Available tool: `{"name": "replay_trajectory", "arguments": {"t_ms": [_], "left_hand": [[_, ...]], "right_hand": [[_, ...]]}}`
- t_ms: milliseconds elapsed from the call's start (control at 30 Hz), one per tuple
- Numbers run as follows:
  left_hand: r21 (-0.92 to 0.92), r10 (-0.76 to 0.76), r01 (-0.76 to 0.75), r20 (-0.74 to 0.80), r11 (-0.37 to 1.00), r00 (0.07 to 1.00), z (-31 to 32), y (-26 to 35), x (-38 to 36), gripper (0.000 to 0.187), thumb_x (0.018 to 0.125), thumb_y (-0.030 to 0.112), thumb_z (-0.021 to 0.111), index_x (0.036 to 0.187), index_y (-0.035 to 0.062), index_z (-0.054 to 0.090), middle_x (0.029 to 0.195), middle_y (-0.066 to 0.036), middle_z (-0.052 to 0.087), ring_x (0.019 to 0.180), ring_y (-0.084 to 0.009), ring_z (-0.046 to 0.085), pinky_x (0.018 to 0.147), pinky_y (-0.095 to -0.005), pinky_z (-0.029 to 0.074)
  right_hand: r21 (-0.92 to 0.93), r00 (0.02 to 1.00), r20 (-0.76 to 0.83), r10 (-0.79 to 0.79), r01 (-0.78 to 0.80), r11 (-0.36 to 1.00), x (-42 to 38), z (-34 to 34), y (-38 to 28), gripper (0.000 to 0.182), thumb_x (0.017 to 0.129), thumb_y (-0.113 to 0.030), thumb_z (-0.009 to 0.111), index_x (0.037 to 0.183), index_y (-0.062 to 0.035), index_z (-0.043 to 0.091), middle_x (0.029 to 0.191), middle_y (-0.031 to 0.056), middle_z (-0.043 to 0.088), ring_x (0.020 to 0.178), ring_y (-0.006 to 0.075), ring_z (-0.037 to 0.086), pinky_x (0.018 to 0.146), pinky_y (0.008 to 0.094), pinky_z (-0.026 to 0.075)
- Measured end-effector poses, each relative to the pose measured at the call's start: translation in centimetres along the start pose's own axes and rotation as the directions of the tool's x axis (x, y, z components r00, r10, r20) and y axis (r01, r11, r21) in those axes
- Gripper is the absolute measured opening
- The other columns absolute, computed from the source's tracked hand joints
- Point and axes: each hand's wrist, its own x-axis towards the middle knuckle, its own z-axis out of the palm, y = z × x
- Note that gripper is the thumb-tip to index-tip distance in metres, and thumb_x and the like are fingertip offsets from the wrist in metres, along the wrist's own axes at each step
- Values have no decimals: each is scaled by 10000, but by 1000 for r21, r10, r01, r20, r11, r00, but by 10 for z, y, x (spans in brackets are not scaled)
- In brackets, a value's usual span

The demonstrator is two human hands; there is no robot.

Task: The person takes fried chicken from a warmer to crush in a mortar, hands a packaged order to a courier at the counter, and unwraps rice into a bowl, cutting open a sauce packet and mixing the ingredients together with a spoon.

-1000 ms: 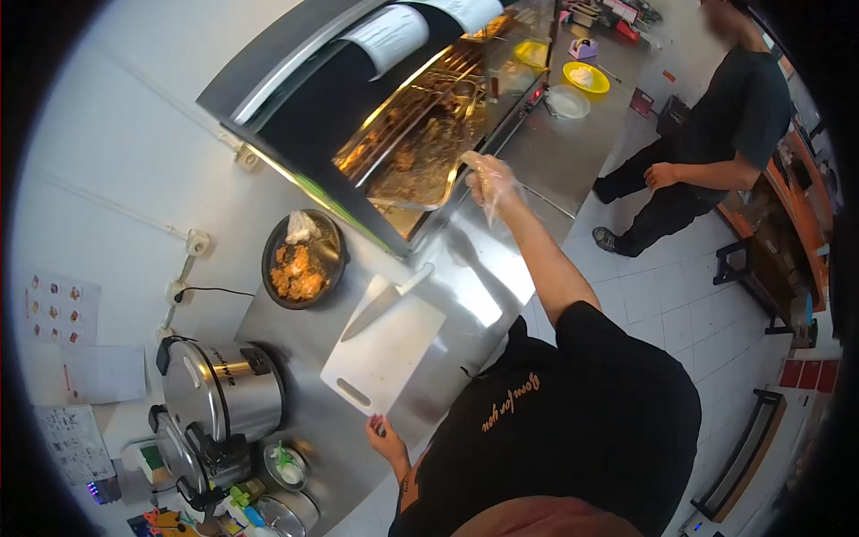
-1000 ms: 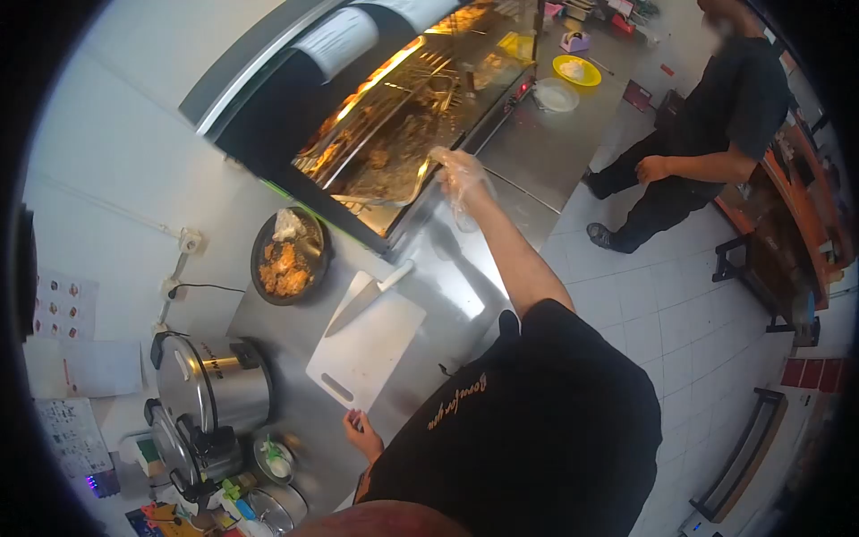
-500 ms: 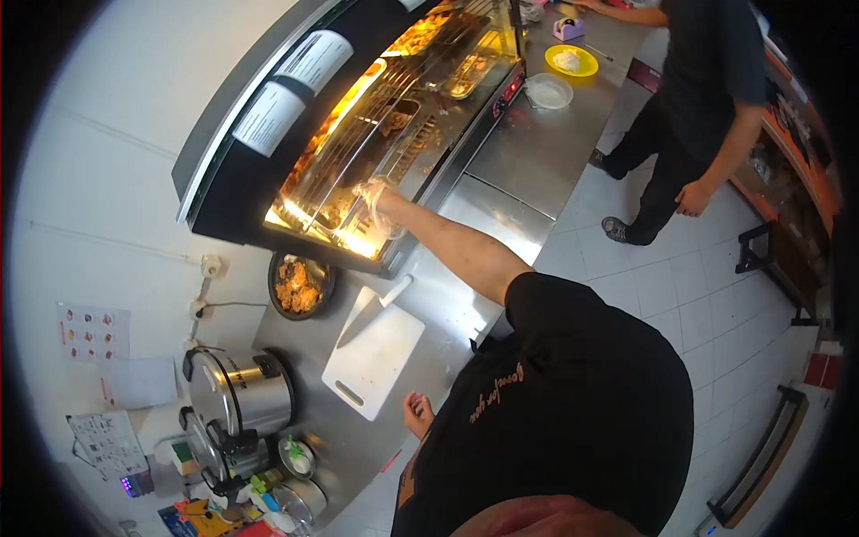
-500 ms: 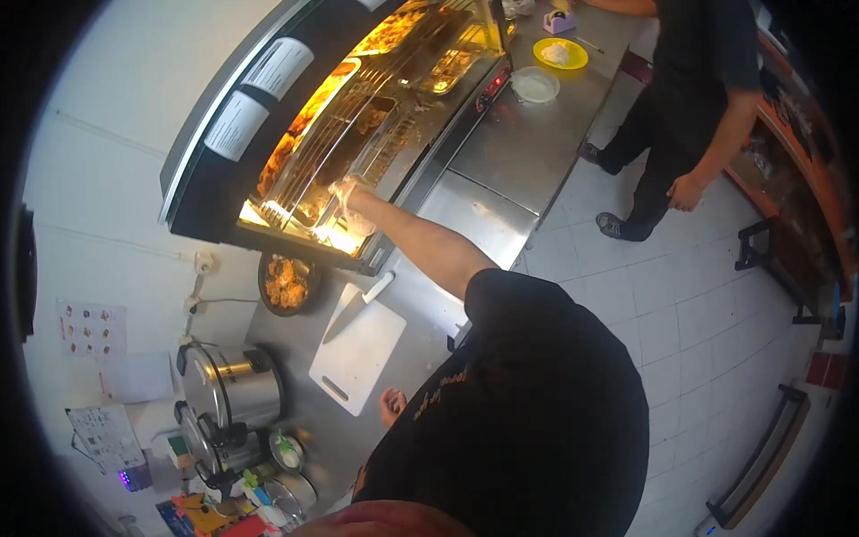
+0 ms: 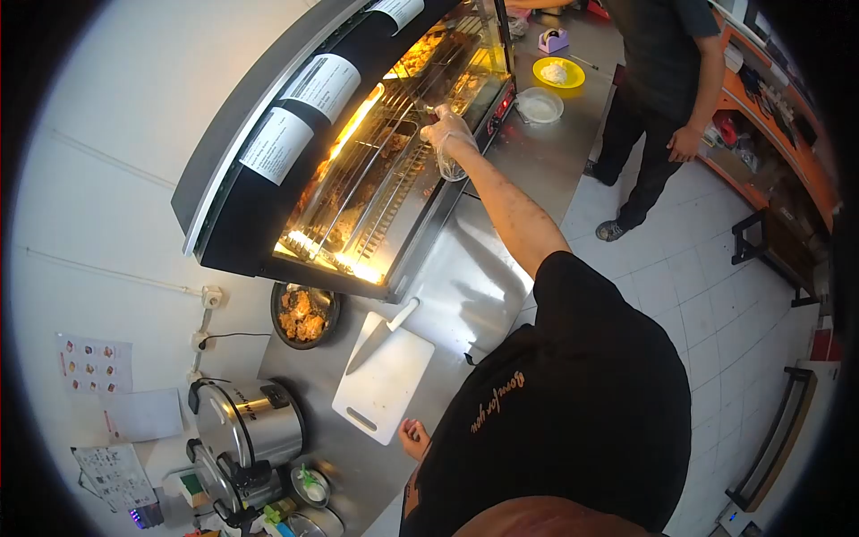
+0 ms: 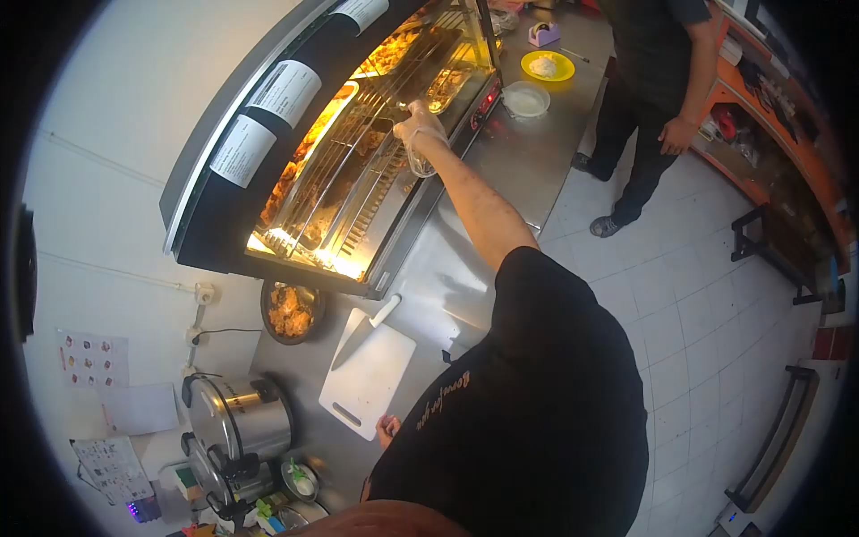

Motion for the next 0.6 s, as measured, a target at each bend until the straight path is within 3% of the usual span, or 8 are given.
{"name": "replay_trajectory", "arguments": {"t_ms": [67,167,300,367,433,467,567,600], "left_hand": [[-13,43,-43,8,999,999,7,7,12,324,910,90,658,1213,33,561,1017,-84,656,907,-156,631,729,-290,527],[43,138,-142,87,989,987,25,56,20,299,915,83,642,1193,3,567,992,-97,659,904,-185,634,745,-313,528],[92,329,-353,202,931,922,70,124,54,264,921,80,628,1165,-10,581,976,-114,657,906,-215,634,777,-353,523],[152,435,-461,176,874,883,97,156,64,267,898,87,646,1142,-6,593,985,-140,650,944,-267,625,842,-394,493],[241,584,-603,151,760,797,128,175,77,271,884,93,656,1128,-8,597,989,-150,647,952,-300,618,868,-413,475],[287,571,-591,158,754,805,138,179,81,328,863,140,684,1143,-1,589,1076,-156,633,1046,-341,574,929,-455,424],[497,619,-543,15,677,785,178,212,81,369,863,202,694,1160,14,580,1161,-157,605,1133,-351,522,967,-480,376],[588,621,-485,-39,648,783,187,207,94,537,821,318,745,1234,45,535,1306,-160,521,1222,-343,461,1005,-496,327]], "right_hand": [[-65,998,-48,-29,26,998,3,9,3,575,719,-258,719,1220,-31,555,1076,217,673,992,337,660,851,400,511],[-96,994,66,-85,91,991,-22,4,-3,503,742,-254,683,1192,-52,588,1159,226,655,1076,369,638,922,419,495],[-78,911,289,-292,327,942,-61,14,-2,513,761,-286,680,1212,-57,593,1146,221,660,1063,385,635,934,426,485],[152,682,503,-531,535,831,-71,1,2,541,770,-225,712,1258,-41,567,1030,197,680,842,283,663,755,375,534],[235,432,818,-380,352,906,-53,-18,11,546,789,-220,704,1289,-54,559,1020,167,678,806,230,645,720,353,539],[239,255,918,-302,252,938,-37,-30,16,549,798,-218,700,1304,-60,555,1014,152,677,788,203,637,702,342,542],[385,464,804,-371,69,920,64,-75,43,505,817,-199,683,1296,-81,573,1000,120,670,771,172,625,666,337,543],[290,707,631,-320,168,942,88,-108,38,505,803,-216,706,1277,-86,590,1000,116,665,802,188,631,663,354,549]]}}
